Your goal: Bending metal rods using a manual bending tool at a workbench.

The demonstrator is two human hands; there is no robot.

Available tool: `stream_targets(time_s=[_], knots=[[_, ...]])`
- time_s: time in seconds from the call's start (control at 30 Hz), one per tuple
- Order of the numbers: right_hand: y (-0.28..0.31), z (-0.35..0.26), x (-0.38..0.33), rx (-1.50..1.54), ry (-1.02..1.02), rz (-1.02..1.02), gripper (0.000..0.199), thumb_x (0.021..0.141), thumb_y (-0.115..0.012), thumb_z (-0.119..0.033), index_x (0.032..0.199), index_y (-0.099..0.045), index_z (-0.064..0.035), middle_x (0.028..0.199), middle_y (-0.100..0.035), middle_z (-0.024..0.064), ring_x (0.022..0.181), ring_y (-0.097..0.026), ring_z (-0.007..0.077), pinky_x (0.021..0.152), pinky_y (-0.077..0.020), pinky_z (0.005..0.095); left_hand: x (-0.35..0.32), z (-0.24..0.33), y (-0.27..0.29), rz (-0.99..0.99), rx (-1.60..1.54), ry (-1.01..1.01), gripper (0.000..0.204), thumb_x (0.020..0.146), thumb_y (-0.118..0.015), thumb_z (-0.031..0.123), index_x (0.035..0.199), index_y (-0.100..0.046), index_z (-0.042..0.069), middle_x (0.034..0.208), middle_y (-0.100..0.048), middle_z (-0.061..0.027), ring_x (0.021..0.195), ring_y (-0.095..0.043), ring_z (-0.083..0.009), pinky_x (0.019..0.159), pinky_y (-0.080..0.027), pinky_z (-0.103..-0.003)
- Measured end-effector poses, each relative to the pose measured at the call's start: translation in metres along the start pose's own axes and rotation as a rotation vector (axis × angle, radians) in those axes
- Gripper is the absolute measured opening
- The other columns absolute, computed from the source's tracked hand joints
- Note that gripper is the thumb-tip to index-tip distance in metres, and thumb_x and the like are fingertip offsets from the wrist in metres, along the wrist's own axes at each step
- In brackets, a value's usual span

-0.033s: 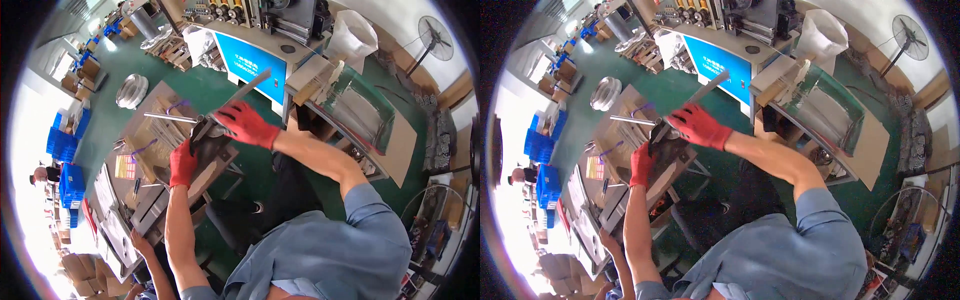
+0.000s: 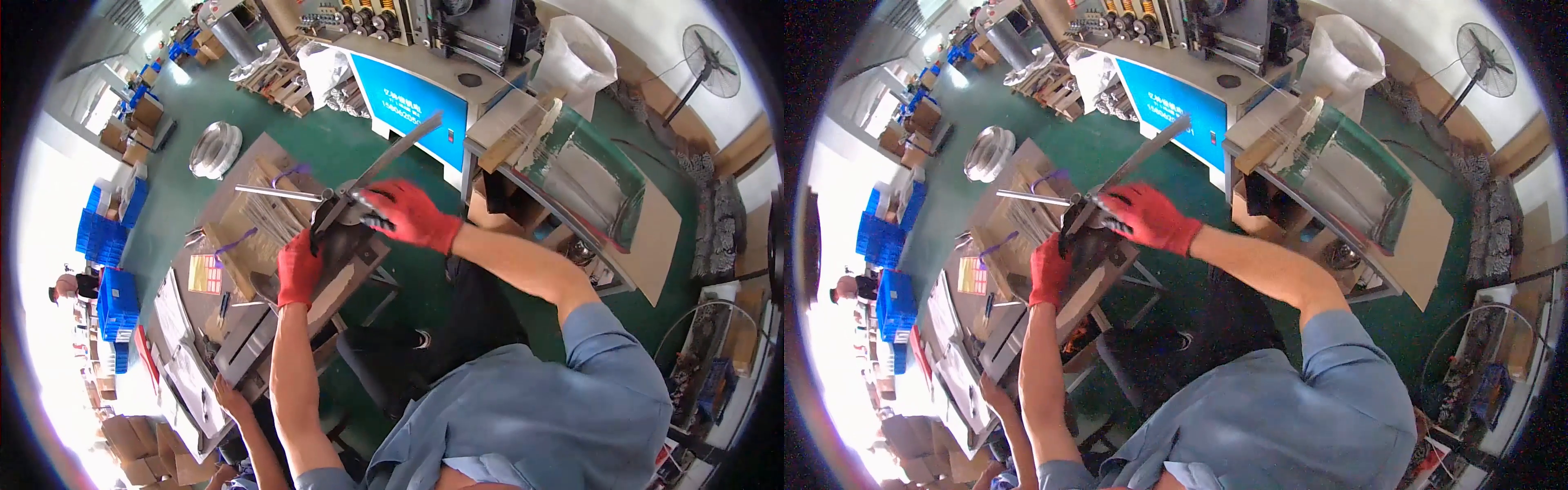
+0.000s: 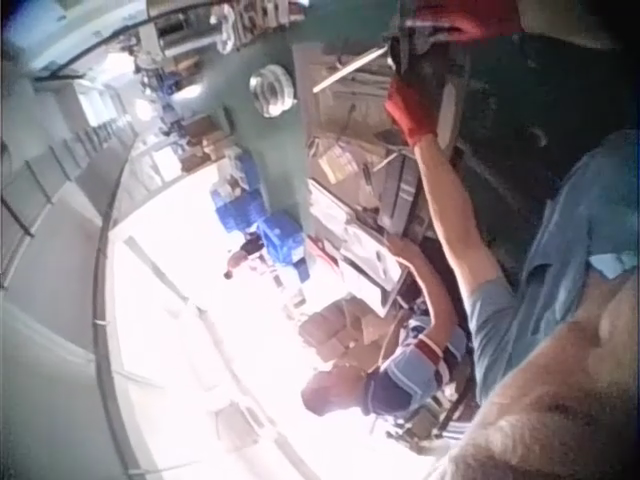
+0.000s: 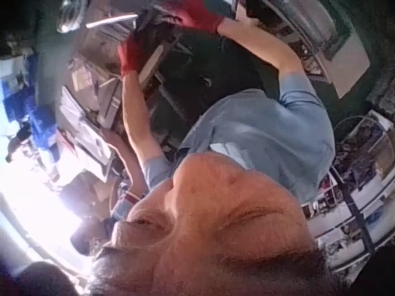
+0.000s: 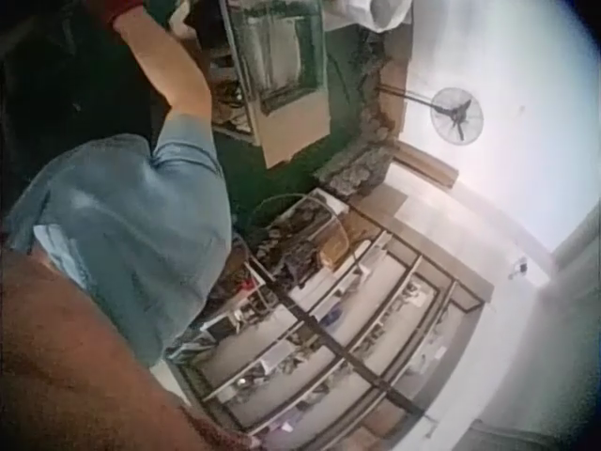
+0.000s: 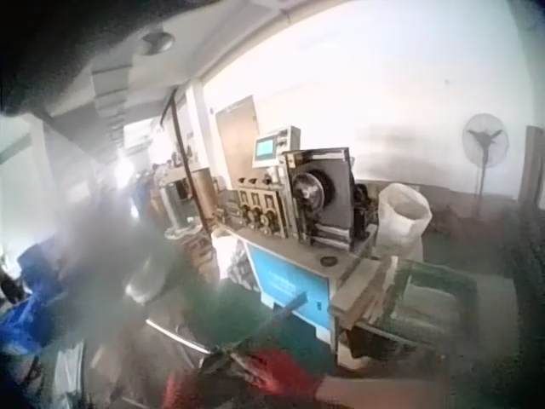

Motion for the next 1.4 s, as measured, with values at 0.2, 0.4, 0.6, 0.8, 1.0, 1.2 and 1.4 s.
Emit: stream_targets(time_s=[0.2,0.4,0.6,0.8,1.0,1.2,1.4], knots=[[-0.084,0.076,-0.059,1.243,-1.272,0.084,0.029,0.082,-0.070,-0.025,0.096,-0.059,-0.0015,0.073,-0.060,0.0055,0.055,-0.056,0.0161,0.046,-0.0420,0.0285,0.005,0.004,-0.003,0.048,-0.049,-0.034,0.021,0.081,-0.061,0.023,0.095,-0.059,0.007,0.086,-0.064,-0.0178,0.083,-0.061,-0.0389,0.070,-0.048,-0.049],[-0.096,0.125,-0.016,1.497,-1.484,0.499,0.017,0.085,-0.065,-0.019,0.080,-0.058,-0.0044,0.062,-0.056,0.0041,0.045,-0.052,0.0125,0.039,-0.0416,0.0269,0.002,0.000,-0.003,0.026,0.033,0.010,0.020,0.081,-0.060,0.022,0.094,-0.059,0.006,0.086,-0.064,-0.0180,0.083,-0.061,-0.0392,0.070,-0.048,-0.049],[-0.073,0.179,-0.023,1.111,-1.361,0.876,0.027,0.084,-0.065,-0.007,0.107,-0.053,-0.0030,0.070,-0.061,0.0079,0.044,-0.049,0.0135,0.038,-0.0372,0.0272,0.004,0.004,-0.001,0.021,-0.031,-0.027,0.020,0.081,-0.060,0.021,0.094,-0.059,0.005,0.087,-0.064,-0.0180,0.084,-0.061,-0.0388,0.070,-0.048,-0.049],[-0.066,0.185,-0.026,0.973,-1.263,0.945,0.050,0.080,-0.069,-0.007,0.123,-0.045,-0.0017,0.083,-0.062,0.0109,0.054,-0.059,0.0164,0.039,-0.0435,0.0297,0.003,0.000,-0.002,0.026,-0.074,-0.032,0.021,0.079,-0.064,0.018,0.094,-0.060,0.005,0.088,-0.064,-0.0206,0.084,-0.061,-0.0402,0.071,-0.048,-0.048],[-0.082,0.197,-0.032,0.887,-1.218,0.769,0.045,0.077,-0.071,-0.011,0.115,-0.049,-0.0016,0.085,-0.061,0.0115,0.062,-0.060,0.0182,0.048,-0.0483,0.0315,-0.002,-0.003,0.000,-0.008,-0.023,0.004,0.021,0.080,-0.061,0.018,0.097,-0.060,0.006,0.090,-0.064,-0.0177,0.087,-0.061,-0.0381,0.073,-0.049,-0.048],[-0.084,0.214,-0.040,0.655,-1.177,0.647,0.042,0.075,-0.070,-0.015,0.108,-0.050,0.0016,0.086,-0.060,0.0126,0.066,-0.061,0.0220,0.060,-0.0499,0.0353,0.001,-0.002,-0.003,0.064,-0.015,-0.061,0.024,0.079,-0.063,0.020,0.099,-0.059,0.006,0.093,-0.064,-0.0173,0.087,-0.061,-0.0370,0.073,-0.049,-0.048],[-0.083,0.175,-0.028,0.957,-1.253,0.620,0.051,0.080,-0.073,-0.018,0.118,-0.046,0.0046,0.092,-0.062,0.0124,0.075,-0.065,0.0199,0.061,-0.0514,0.0316,-0.014,-0.024,-0.003,0.113,-0.035,-0.092,0.023,0.081,-0.063,0.022,0.097,-0.059,0.006,0.089,-0.063,-0.0172,0.086,-0.061,-0.0369,0.073,-0.049,-0.047]])
Point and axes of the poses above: each hand's wrist, its own x-axis towards the middle knuckle, its own y-axis out of the back of the hand, z = x × y, the point moved 4 cm from there along x, towards the middle knuckle
